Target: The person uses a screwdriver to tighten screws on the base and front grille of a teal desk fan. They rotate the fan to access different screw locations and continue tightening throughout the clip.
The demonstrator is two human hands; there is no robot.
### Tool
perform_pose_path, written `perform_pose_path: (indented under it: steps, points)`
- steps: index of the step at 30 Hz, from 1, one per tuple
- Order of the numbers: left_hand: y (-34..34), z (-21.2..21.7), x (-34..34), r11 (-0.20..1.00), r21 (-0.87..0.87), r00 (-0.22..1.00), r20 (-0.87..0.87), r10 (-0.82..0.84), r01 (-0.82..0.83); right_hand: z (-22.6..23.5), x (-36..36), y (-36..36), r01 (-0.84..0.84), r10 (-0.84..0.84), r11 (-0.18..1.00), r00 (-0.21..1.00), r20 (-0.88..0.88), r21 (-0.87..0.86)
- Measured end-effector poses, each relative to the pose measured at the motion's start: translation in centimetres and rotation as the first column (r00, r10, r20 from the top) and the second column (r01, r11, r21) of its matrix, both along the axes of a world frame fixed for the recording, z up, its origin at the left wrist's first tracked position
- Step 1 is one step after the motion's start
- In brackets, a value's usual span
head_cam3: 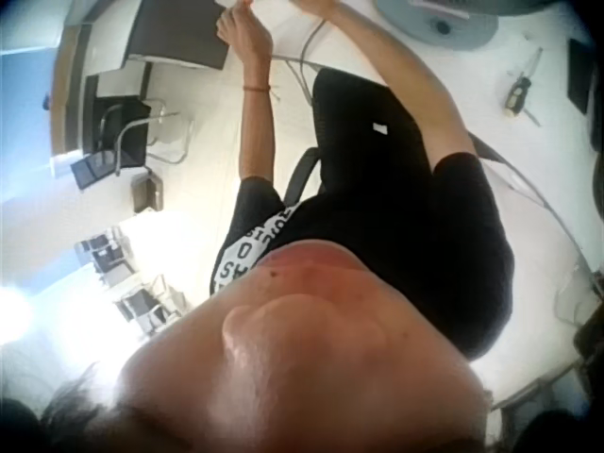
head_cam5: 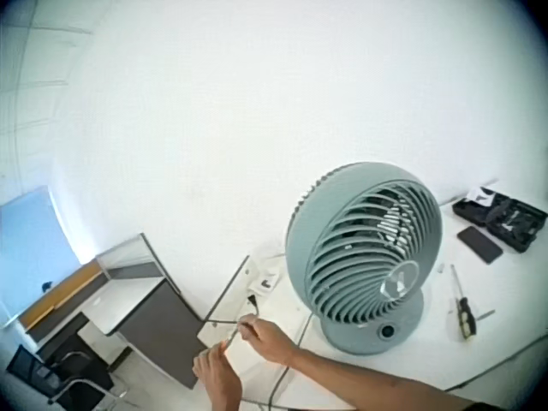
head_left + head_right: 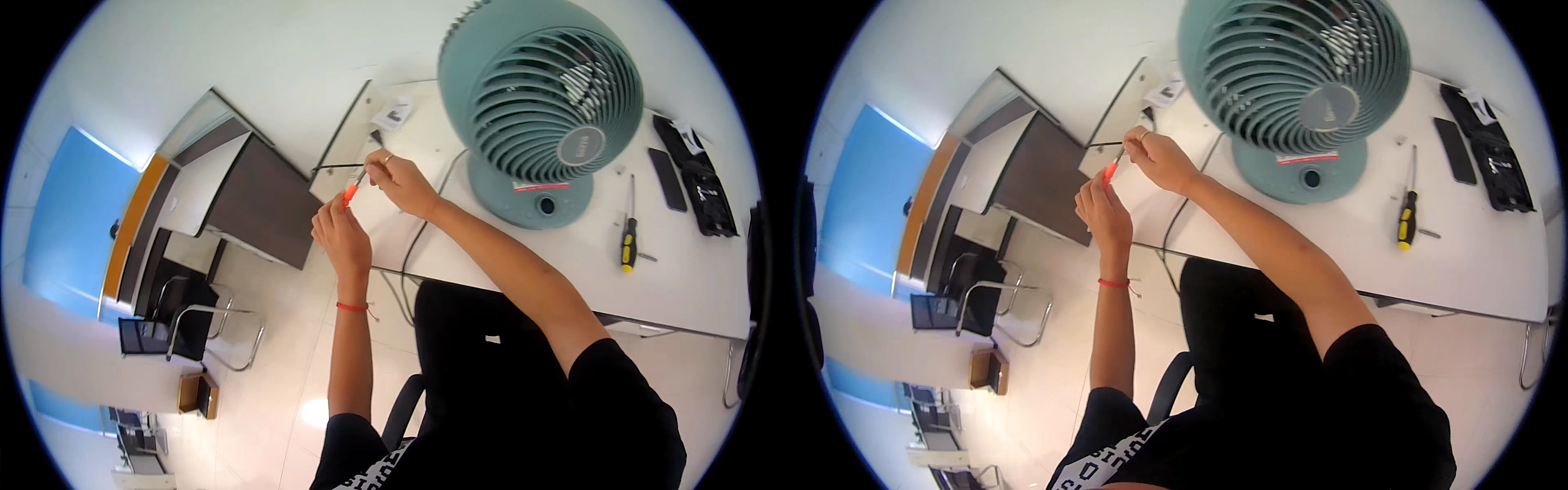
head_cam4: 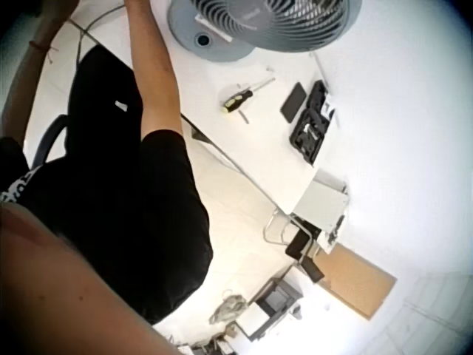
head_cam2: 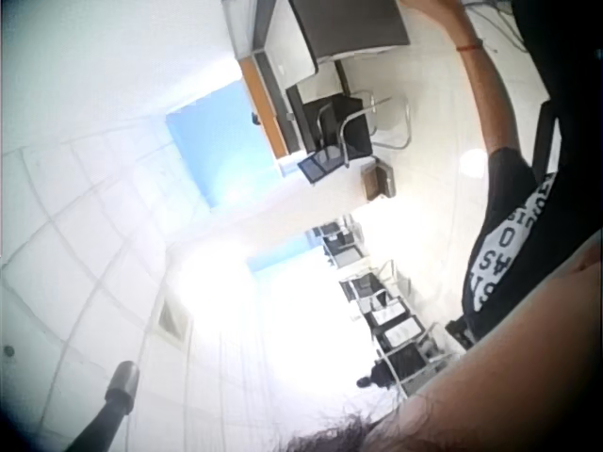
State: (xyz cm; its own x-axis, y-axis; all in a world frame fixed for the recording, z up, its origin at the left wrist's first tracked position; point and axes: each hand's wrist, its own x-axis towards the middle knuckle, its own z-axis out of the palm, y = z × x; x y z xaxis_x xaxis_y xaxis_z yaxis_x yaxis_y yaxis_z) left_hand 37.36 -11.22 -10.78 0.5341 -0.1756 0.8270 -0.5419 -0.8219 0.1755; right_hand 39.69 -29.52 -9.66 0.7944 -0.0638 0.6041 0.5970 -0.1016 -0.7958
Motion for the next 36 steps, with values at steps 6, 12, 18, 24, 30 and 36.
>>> perform_pose_path:
  steps: [6,12,18,24,30,36]
  points:
    - [2.1,7.5,-7.6,0.979,-0.173,0.991,-0.056,-0.120,0.108,4.4,-5.8,6.5,-0.284,0.305,0.902,0.952,-0.015,0.326]
    - [-0.1,10.1,-16.8,0.815,-0.542,0.922,-0.175,-0.345,0.202,5.7,-17.3,7.3,-0.454,0.473,0.734,0.876,0.100,0.506]
    - [-6.3,8.8,-21.9,0.798,-0.497,0.842,-0.217,-0.495,0.341,5.1,-24.8,1.6,-0.208,0.204,0.853,0.977,0.060,0.478]
    - [-11.7,9.0,-25.3,0.502,-0.744,0.257,-0.431,-0.865,0.441,6.4,-31.5,-5.9,0.268,-0.239,0.930,0.961,-0.138,0.253]
    - [-12.6,10.0,-24.6,0.272,-0.742,0.065,-0.296,-0.953,0.612,8.2,-35.4,-10.7,0.517,-0.479,0.813,0.855,-0.200,0.268]
    - [-13.5,10.9,-16.4,0.447,-0.616,0.588,0.034,-0.808,0.649,8.4,-35.4,-12.2,0.578,-0.484,0.726,0.814,-0.320,0.373]
